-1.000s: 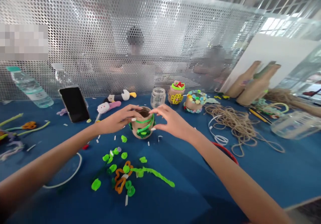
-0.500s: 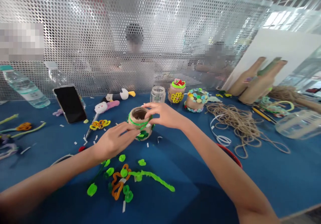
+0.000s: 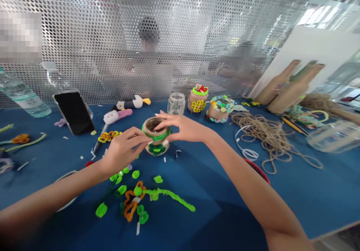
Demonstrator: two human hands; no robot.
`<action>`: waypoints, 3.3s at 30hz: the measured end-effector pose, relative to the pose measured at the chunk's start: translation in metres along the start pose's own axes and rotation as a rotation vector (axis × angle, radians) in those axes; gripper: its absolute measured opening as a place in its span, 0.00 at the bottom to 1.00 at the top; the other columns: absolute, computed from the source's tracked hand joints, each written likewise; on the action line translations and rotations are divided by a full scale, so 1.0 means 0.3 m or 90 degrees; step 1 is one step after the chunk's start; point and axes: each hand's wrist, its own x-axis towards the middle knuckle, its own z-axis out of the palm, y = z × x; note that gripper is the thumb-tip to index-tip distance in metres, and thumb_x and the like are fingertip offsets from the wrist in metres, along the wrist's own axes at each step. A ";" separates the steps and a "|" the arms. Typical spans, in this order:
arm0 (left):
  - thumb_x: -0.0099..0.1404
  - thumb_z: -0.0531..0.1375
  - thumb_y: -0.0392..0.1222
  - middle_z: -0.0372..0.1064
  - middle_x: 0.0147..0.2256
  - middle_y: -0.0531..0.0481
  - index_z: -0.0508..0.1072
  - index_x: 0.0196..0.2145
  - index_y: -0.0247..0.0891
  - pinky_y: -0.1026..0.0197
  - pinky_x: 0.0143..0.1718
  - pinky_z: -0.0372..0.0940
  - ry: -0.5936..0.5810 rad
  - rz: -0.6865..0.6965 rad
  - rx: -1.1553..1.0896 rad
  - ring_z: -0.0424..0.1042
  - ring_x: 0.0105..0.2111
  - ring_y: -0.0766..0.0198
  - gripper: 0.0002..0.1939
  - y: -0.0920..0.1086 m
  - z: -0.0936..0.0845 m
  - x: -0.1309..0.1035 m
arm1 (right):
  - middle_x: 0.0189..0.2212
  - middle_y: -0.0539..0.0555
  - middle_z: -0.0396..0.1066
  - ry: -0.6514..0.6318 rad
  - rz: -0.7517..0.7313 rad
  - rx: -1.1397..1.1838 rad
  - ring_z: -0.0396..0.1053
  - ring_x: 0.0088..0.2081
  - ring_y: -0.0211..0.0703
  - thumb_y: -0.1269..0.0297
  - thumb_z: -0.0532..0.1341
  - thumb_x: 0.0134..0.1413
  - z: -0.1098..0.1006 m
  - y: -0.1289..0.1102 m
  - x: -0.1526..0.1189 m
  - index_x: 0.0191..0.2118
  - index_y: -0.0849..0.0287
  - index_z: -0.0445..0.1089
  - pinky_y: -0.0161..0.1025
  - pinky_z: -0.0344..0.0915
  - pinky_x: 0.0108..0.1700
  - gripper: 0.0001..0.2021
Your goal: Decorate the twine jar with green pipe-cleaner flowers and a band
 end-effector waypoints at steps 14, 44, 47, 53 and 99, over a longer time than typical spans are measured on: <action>0.56 0.61 0.29 0.64 0.30 0.53 0.68 0.30 0.37 0.67 0.30 0.68 0.016 -0.245 -0.197 0.67 0.29 0.69 0.06 -0.015 0.001 0.008 | 0.60 0.59 0.53 0.083 0.006 -0.061 0.48 0.62 0.49 0.74 0.55 0.53 0.062 -0.034 0.026 0.28 0.58 0.66 0.49 0.53 0.57 0.07; 0.54 0.65 0.40 0.62 0.53 0.46 0.68 0.50 0.45 0.51 0.54 0.57 -0.253 -0.055 -0.266 0.59 0.55 0.56 0.25 -0.167 -0.087 0.087 | 0.64 0.56 0.45 0.104 -0.047 0.086 0.40 0.64 0.50 0.58 0.60 0.54 0.095 0.042 0.047 0.37 0.57 0.71 0.49 0.45 0.62 0.09; 0.54 0.65 0.45 0.48 0.61 0.41 0.52 0.60 0.44 0.46 0.57 0.53 -0.241 -0.143 -0.266 0.51 0.60 0.52 0.40 -0.204 -0.088 0.066 | 0.62 0.57 0.47 0.087 -0.014 0.184 0.45 0.63 0.51 0.52 0.64 0.48 0.085 0.085 0.041 0.54 0.52 0.62 0.50 0.49 0.60 0.27; 0.53 0.65 0.49 0.46 0.61 0.37 0.49 0.61 0.35 0.48 0.58 0.53 -0.278 -0.218 -0.287 0.51 0.60 0.50 0.44 -0.201 -0.024 0.033 | 0.64 0.61 0.40 0.073 0.017 0.277 0.45 0.63 0.54 0.48 0.67 0.39 0.132 0.108 0.039 0.65 0.54 0.33 0.50 0.50 0.60 0.54; 0.46 0.67 0.52 0.62 0.52 0.39 0.61 0.52 0.36 0.48 0.53 0.58 -0.122 -0.297 -0.343 0.62 0.52 0.49 0.38 -0.092 0.033 0.078 | 0.64 0.58 0.41 0.182 0.054 0.163 0.44 0.63 0.53 0.52 0.66 0.44 0.157 0.056 0.030 0.65 0.54 0.36 0.51 0.49 0.61 0.48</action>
